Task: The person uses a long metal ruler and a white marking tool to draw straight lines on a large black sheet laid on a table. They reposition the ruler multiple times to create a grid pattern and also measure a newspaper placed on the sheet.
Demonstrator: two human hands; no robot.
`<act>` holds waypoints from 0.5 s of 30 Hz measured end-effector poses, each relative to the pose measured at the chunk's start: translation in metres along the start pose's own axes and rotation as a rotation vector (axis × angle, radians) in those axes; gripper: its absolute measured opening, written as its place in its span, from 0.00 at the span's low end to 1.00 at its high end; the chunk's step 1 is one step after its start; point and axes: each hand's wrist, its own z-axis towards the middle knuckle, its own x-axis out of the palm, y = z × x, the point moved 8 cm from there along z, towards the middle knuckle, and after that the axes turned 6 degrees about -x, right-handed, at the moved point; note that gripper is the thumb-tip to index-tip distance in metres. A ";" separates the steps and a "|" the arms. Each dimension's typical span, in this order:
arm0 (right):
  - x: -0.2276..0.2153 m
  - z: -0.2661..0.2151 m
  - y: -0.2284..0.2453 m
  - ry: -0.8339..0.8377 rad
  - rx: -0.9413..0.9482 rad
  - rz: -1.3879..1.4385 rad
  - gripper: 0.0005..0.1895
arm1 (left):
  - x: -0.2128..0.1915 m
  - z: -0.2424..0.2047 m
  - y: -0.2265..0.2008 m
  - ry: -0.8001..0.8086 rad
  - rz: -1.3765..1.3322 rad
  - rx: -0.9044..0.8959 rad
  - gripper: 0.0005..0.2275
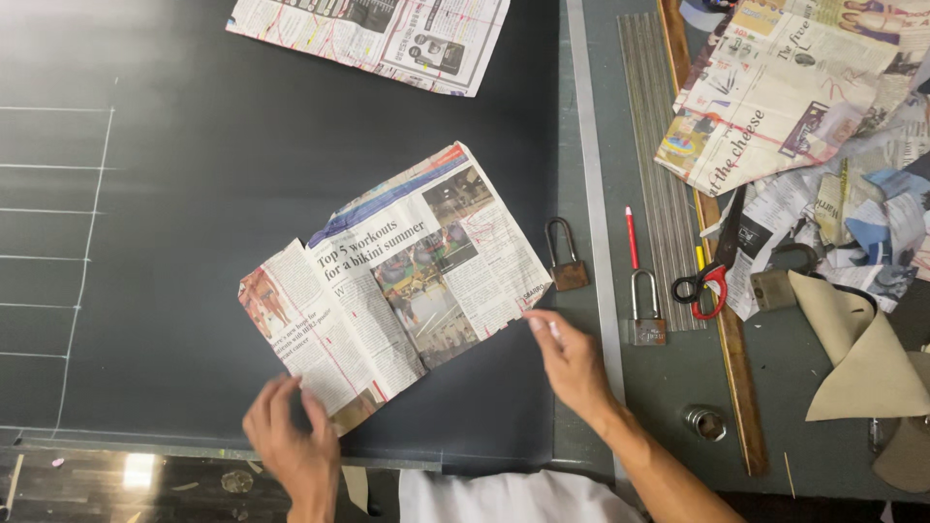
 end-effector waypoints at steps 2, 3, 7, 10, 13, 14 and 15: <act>-0.014 0.002 -0.008 -0.026 0.103 -0.018 0.16 | 0.006 0.022 -0.028 0.026 -0.075 0.143 0.12; -0.020 0.005 -0.006 -0.050 0.071 -0.027 0.16 | 0.012 0.033 -0.042 0.048 -0.083 0.230 0.14; -0.042 0.019 0.001 -0.098 -0.011 0.013 0.17 | 0.047 0.057 -0.076 0.225 -0.074 0.556 0.16; -0.062 0.021 0.002 -0.177 -0.057 -0.005 0.15 | 0.069 0.063 -0.079 0.346 -0.038 0.703 0.18; -0.075 0.016 -0.009 -0.226 0.002 0.018 0.15 | 0.085 0.069 -0.062 0.396 -0.044 0.625 0.19; -0.076 0.014 -0.013 -0.230 0.008 0.036 0.14 | 0.088 0.069 -0.053 0.385 -0.047 0.574 0.19; -0.076 0.012 -0.018 -0.232 0.014 0.055 0.14 | 0.091 0.068 -0.043 0.375 -0.048 0.520 0.19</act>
